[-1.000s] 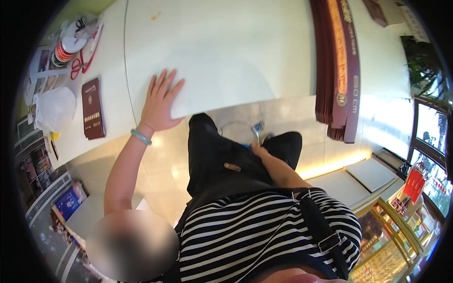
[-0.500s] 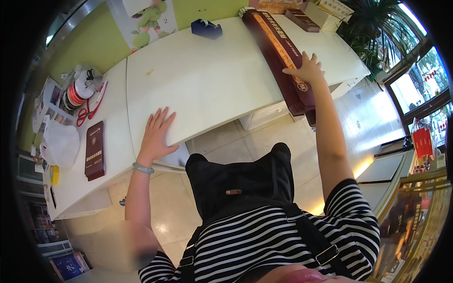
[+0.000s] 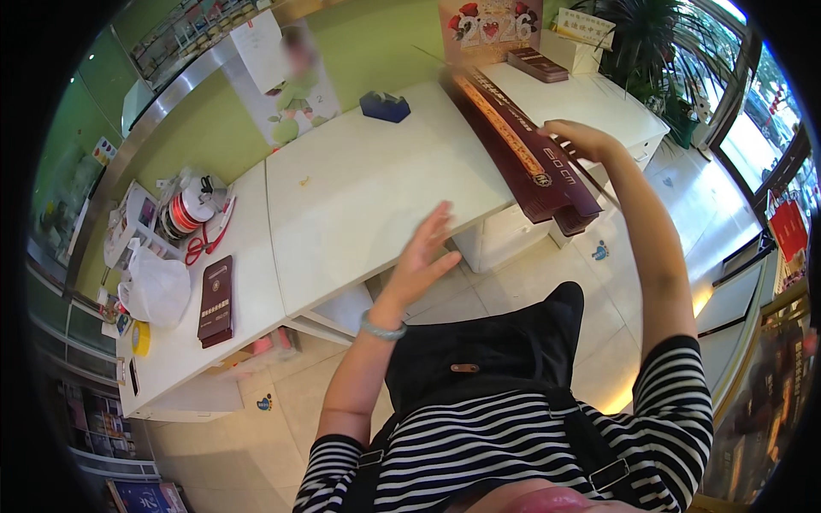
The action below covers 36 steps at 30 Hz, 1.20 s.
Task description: The person sits at a counter and repeatedly assembles long, flat cardboard boxes. They fold the flaps, apply tape to seal the ends, and stack the finished boxes. The person briefly drinks from a water bottle during the process.
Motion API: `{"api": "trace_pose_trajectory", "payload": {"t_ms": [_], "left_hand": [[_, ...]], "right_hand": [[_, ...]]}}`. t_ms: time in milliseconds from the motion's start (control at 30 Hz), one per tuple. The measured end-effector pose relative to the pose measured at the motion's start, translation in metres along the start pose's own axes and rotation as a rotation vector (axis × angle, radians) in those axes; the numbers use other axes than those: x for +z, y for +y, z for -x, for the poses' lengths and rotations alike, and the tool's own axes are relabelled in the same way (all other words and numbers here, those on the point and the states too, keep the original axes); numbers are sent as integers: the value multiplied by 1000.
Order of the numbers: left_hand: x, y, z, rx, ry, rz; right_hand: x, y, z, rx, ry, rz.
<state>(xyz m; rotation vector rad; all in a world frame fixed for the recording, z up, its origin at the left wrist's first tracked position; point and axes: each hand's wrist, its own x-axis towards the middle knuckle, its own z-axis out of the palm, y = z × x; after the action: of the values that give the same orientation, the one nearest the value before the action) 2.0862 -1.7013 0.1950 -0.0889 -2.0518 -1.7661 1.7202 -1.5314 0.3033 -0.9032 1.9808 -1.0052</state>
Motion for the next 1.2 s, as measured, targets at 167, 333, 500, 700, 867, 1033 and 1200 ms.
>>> {"api": "trace_pose_trajectory", "payload": {"t_ms": [167,333,500,700,867,1033,1200], "left_hand": [[76,-23,-19,6,85,617],[34,18,-16,216,383,596],[-45,101,34,393,517,328],[-5,21,94,311,519,-59],[4,30,137,183,464,-176],[16,30,148,191,483,-165],[19,5,156,93,605,-65]], "right_hand": [[119,43,115,-331,-164,-158],[223,69,131,-729,-39,289],[290,117,61,-795,-246,225],[341,15,40,-1039,-393,-83],[360,27,44,-1019,-483,-94],[378,42,47,-1077,-359,-252],[371,35,65,-940,-330,-335]]}}
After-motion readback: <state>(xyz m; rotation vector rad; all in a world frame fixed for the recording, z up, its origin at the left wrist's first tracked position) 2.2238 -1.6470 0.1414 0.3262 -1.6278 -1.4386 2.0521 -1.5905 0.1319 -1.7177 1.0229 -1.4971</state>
